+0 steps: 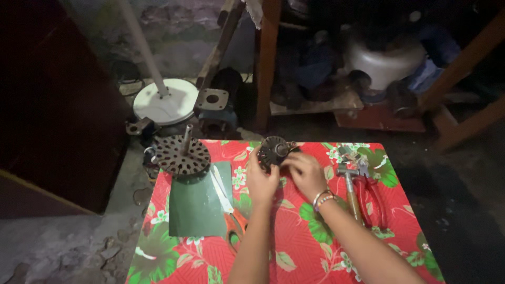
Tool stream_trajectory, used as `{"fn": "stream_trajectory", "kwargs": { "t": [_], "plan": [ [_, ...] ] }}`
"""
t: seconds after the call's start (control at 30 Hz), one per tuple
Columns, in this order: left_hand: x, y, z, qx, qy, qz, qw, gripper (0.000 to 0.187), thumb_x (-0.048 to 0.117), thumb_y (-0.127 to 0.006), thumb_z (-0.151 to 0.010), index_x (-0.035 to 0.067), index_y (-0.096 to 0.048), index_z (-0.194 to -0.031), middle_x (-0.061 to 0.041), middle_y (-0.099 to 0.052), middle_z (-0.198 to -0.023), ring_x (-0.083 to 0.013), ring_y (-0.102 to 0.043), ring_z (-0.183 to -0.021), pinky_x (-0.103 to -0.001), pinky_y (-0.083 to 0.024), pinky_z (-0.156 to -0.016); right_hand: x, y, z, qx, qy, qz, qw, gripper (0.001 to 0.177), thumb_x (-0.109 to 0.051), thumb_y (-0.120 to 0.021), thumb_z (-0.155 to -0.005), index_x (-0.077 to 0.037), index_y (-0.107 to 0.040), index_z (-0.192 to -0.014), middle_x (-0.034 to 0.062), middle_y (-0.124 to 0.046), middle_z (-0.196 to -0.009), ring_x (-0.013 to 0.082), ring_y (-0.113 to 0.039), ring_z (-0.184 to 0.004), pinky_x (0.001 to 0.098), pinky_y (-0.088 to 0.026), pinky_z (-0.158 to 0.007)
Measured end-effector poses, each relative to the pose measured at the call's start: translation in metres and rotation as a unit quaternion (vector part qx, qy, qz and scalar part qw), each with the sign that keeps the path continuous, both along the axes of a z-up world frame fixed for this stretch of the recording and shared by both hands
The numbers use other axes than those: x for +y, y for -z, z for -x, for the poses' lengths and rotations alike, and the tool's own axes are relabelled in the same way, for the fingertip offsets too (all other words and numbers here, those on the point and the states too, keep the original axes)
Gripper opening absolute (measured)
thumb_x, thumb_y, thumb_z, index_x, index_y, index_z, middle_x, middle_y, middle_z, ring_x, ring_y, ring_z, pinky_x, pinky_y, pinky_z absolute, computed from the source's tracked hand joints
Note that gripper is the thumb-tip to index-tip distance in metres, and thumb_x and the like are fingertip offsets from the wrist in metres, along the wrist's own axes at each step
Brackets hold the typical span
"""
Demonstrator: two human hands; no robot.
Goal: The person cleans and handles a small metal gear assembly by hand on a floral-patterned table, periodically picking up a hammer and placing it down.
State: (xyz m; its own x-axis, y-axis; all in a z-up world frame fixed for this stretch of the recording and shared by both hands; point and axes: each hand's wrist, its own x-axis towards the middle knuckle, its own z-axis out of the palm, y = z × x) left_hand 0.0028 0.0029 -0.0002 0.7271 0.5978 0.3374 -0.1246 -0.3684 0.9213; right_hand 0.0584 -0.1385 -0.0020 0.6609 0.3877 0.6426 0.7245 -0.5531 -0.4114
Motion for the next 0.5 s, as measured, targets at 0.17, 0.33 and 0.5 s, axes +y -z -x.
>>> {"fn": "stream_trajectory", "kwargs": {
  "t": [0.17, 0.33, 0.5],
  "plan": [
    [0.0, 0.0, 0.004, -0.016, 0.003, -0.014, 1.0, 0.062, 0.009, -0.066, -0.079, 0.01, -0.051, -0.139, -0.019, -0.065, -0.127, -0.0381, -0.062, -0.117, -0.045, -0.052, -0.096, 0.002, -0.006, 0.006, 0.01, -0.063, -0.014, 0.998, 0.014, -0.002, -0.069, -0.082, -0.007, -0.075, -0.094, 0.0087, -0.075, -0.106, 0.028, -0.071, -0.107, 0.0417, -0.055, -0.099],
    [-0.001, 0.001, 0.002, -0.012, 0.009, -0.037, 0.999, 0.06, 0.009, -0.062, -0.082, 0.008, -0.049, -0.141, -0.02, -0.062, -0.132, -0.0399, -0.059, -0.123, -0.047, -0.047, -0.103, 0.002, -0.008, 0.01, 0.092, -0.043, -0.043, 0.994, 0.017, -0.001, -0.066, -0.084, -0.004, -0.072, -0.1, 0.0122, -0.073, -0.11, 0.0307, -0.071, -0.104, 0.0376, -0.058, -0.09],
    [-0.002, -0.002, 0.003, -0.003, 0.015, -0.034, 0.999, 0.06, 0.008, -0.061, -0.083, 0.005, -0.047, -0.142, -0.022, -0.059, -0.136, -0.0415, -0.057, -0.125, -0.048, -0.046, -0.104, 0.004, -0.003, 0.005, 0.054, -0.038, -0.042, 0.997, 0.021, 0.002, -0.062, -0.084, -0.004, -0.073, -0.101, 0.0138, -0.071, -0.113, 0.033, -0.07, -0.107, 0.0396, -0.057, -0.092]
  ]
}}
